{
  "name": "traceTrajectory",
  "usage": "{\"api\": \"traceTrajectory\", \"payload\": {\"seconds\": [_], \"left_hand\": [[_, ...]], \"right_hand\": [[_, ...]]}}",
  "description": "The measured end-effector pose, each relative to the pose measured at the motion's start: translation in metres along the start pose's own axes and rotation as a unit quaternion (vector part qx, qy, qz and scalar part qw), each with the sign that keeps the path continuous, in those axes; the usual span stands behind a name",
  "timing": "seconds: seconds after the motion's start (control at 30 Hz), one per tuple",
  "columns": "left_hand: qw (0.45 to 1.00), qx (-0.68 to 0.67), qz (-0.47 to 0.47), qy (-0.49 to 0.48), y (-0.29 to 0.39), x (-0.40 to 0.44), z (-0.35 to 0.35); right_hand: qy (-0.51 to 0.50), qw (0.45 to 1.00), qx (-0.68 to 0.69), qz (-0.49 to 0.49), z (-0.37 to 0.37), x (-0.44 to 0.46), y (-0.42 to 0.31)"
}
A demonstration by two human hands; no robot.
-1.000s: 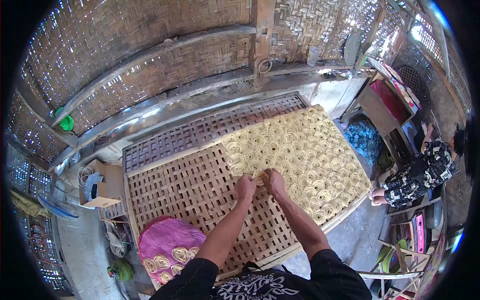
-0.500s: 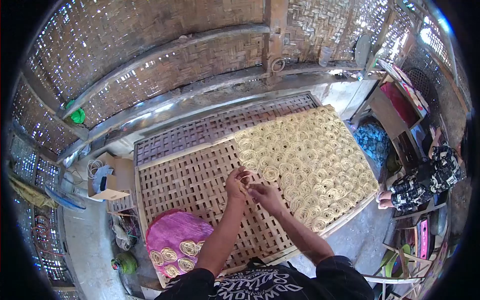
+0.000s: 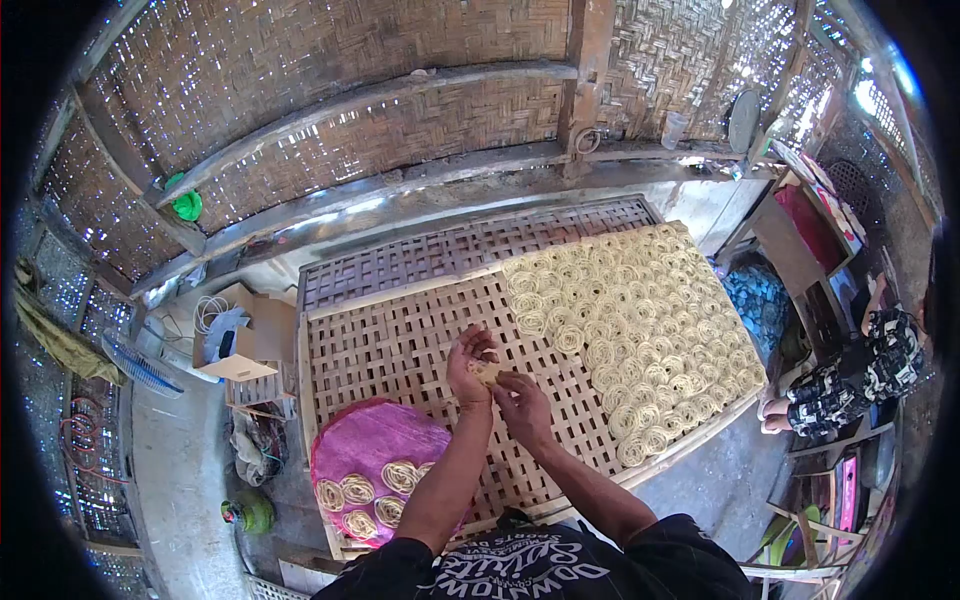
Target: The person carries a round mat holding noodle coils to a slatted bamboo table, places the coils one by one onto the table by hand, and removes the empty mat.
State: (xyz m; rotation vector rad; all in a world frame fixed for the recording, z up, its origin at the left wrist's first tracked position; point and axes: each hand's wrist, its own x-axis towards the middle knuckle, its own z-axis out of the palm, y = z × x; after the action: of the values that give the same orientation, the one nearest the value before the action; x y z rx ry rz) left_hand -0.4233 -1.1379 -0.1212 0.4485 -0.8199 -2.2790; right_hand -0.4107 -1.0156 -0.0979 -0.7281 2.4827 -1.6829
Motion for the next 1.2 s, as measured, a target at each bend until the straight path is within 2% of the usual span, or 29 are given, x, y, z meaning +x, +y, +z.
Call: {"api": "traceTrajectory", "payload": {"seconds": [0.07,0.13,0.23,0.27,0.37,0.4,0.5,0.67,0.77,0.8,0.9,0.97,1.07,1.17,1.2], "left_hand": [[1.0,0.023,0.001,-0.004,0.005,-0.003,0.002],[0.997,0.062,-0.035,0.005,-0.002,0.002,-0.01],[0.988,0.129,-0.084,-0.014,-0.013,-0.001,-0.025],[0.983,0.153,-0.1,-0.026,-0.017,-0.004,-0.029],[0.935,0.28,-0.215,-0.038,-0.016,-0.01,-0.032],[0.934,0.294,-0.199,-0.05,-0.026,-0.008,-0.036],[0.942,0.28,-0.177,-0.056,-0.052,0.001,-0.041],[0.948,0.292,-0.105,-0.067,-0.092,0.02,-0.042],[0.928,0.364,-0.03,-0.07,-0.113,0.027,-0.04],[0.917,0.394,-0.028,-0.064,-0.118,0.03,-0.04],[0.877,0.478,-0.025,-0.05,-0.124,0.035,-0.032],[0.848,0.527,-0.029,-0.051,-0.109,0.031,-0.004],[0.852,0.521,0.021,-0.049,-0.125,0.043,-0.007],[0.805,0.579,0.118,-0.054,-0.127,0.049,-0.003],[0.789,0.599,0.122,-0.056,-0.128,0.051,-0.006]], "right_hand": [[0.023,0.999,0.008,-0.021,0.002,-0.002,-0.004],[0.035,0.998,-0.015,-0.045,0.002,-0.001,-0.004],[0.018,0.987,0.118,0.106,0.002,0.003,0.01],[0.026,0.973,0.195,0.122,0.0,0.007,0.022],[0.062,0.964,0.224,0.127,-0.011,0.022,0.056],[0.061,0.96,0.236,0.135,-0.011,0.027,0.076],[0.027,0.949,0.236,0.206,-0.031,0.04,0.079],[0.011,0.913,0.322,0.249,-0.038,0.059,0.123],[0.011,0.919,0.292,0.263,-0.031,0.073,0.15],[0.021,0.936,0.265,0.232,-0.03,0.078,0.151],[0.014,0.988,0.036,0.147,-0.04,0.091,0.151],[0.017,0.992,-0.073,0.103,-0.044,0.102,0.149],[-0.014,0.986,-0.158,0.041,-0.052,0.111,0.149],[-0.051,0.971,-0.235,-0.007,-0.054,0.118,0.152],[-0.064,0.964,-0.259,-0.024,-0.052,0.12,0.158]]}}
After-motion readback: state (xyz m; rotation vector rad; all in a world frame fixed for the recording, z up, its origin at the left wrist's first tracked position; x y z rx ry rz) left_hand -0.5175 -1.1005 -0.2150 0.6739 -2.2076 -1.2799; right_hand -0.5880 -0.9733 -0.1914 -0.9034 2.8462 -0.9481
